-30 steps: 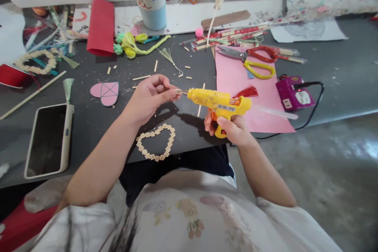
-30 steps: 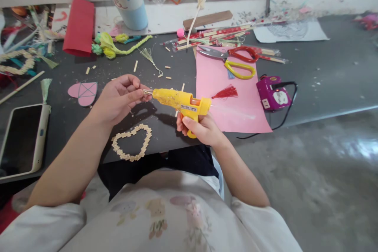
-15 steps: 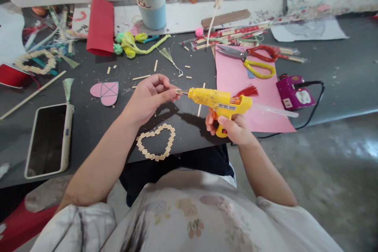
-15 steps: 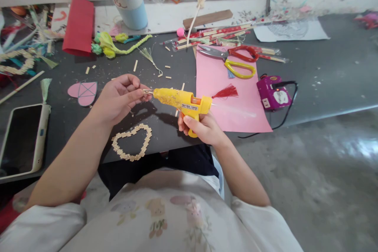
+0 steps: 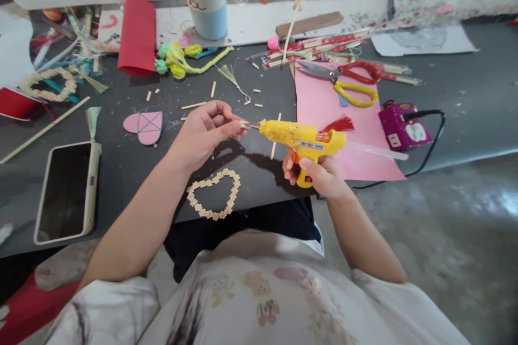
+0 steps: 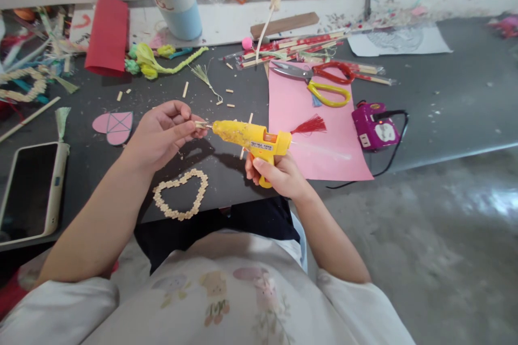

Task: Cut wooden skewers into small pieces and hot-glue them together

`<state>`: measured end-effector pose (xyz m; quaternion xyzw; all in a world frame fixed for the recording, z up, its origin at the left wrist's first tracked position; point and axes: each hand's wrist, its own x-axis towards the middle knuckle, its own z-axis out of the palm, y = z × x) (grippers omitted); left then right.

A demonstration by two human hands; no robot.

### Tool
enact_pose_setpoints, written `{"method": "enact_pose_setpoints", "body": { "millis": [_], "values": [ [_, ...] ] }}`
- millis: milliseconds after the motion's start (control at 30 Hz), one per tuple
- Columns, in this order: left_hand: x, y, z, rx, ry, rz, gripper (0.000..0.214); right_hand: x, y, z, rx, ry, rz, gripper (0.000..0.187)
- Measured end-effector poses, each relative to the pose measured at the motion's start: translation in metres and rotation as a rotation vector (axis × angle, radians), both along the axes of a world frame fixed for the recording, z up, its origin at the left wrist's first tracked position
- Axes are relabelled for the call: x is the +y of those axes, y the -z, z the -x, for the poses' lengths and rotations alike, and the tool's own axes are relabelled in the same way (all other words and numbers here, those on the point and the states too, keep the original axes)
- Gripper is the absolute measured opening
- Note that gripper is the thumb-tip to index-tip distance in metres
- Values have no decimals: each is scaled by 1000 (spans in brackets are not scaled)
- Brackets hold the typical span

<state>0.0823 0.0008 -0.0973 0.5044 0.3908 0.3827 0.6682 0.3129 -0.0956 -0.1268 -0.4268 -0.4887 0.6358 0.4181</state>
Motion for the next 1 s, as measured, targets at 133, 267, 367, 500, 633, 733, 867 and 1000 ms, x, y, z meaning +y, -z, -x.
{"method": "enact_pose_setpoints", "body": {
  "millis": [133, 267, 367, 500, 633, 733, 867, 1000],
  "values": [
    [0, 0, -1, 26, -6, 4, 31, -1, -1, 0, 25, 6, -7, 30],
    [0, 1, 0, 33, -22, 2, 29, -1, 0, -4, 16, -41, -40, 33],
    [1, 3, 1, 34, -28, 3, 28, -3, -1, -11, -62, -31, -59, 34],
    [2, 6, 3, 43, -44, 14, 29, -4, -5, -30, -451, 130, -242, 29],
    [3, 8, 2, 60, -69, 31, 29, 0, -16, -58, -1091, 203, -528, 30],
    [3, 10, 2, 68, -72, 42, 30, 7, -19, -76, -1398, 135, -624, 36],
    [3, 12, 2, 68, -62, 43, 30, 18, -15, -94, -1611, 88, -574, 44],
    [3, 12, 3, 73, -60, 35, 30, 26, -18, -105, -1622, -35, -562, 49]
  ]
}}
